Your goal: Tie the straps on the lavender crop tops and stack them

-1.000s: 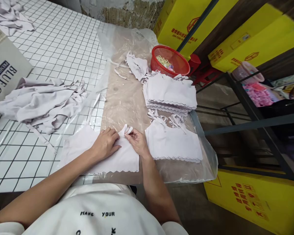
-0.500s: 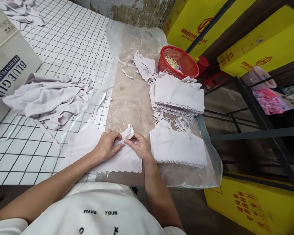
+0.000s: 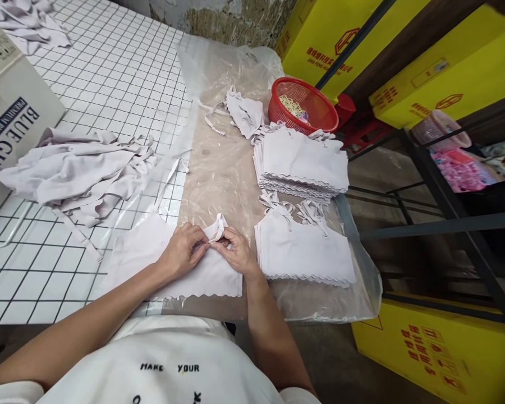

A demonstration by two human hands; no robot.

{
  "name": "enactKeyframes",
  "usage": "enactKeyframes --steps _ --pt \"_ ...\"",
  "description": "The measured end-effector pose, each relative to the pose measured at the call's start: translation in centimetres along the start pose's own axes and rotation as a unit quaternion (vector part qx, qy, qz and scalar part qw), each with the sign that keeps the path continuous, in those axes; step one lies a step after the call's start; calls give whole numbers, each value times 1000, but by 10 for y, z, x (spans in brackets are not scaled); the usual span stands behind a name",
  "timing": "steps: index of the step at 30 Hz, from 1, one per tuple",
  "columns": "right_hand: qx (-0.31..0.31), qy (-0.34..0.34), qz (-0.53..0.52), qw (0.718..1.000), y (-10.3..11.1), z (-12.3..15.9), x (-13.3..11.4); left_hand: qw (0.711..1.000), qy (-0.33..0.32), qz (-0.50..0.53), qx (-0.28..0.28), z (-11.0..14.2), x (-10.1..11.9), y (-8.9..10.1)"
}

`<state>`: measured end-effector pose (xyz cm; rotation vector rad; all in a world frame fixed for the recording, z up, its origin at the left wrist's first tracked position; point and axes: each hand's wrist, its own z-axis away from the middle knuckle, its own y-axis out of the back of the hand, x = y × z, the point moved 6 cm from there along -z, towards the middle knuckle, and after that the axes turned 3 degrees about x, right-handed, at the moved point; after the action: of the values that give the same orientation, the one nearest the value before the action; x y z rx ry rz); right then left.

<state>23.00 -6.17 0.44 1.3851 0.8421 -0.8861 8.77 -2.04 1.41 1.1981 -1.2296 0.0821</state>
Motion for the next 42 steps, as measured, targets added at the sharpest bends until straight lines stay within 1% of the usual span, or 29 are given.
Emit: enactKeyframes --steps 3,5,8,11,14,16,18,20,22,24,26,29,35,39,42 --pt "-2 7 2 1000 3 2 -6 1000 3 5 0 -1 -4 1" --pt "-11 -8 -5 1000 5 5 -11 999 19 35 -14 -4 -7 2" --pt "-48 -34 -17 998 6 12 -20 993 39 92 -60 -14 -6 2" --pt "-92 -45 -24 994 3 17 -27 986 21 134 -92 -31 2 3" --pt "-98 -72 -35 992 2 19 -20 984 3 160 -81 -45 6 5" --pt "-68 -89 -57 992 3 17 -9 987 -12 146 -60 -48 6 8" --pt "-19 -101 -83 991 7 13 2 995 -32 89 -41 -42 4 11" --pt "24 -107 -95 989 10 10 12 998 -38 9 -39 -30 2 11" --pt "40 -104 -84 990 11 7 15 997 -24 -55 -51 -16 -2 8" --pt "38 -91 -57 994 10 5 13 995 -6 -82 -59 -6 -4 4" --pt "31 -73 -24 997 9 4 8 995 11 -80 -60 -2 -4 2" --pt "16 -50 12 999 7 4 2 996 29 -61 -61 -1 -2 -1" --pt "-11 -13 38 999 5 6 -4 995 45 -61 -59 -1 0 -6" --pt "-19 5 52 998 7 7 -3 996 58 -30 -60 -1 -1 -9" --pt "-21 32 62 997 7 7 -4 996 64 -15 -58 -1 -2 -8"
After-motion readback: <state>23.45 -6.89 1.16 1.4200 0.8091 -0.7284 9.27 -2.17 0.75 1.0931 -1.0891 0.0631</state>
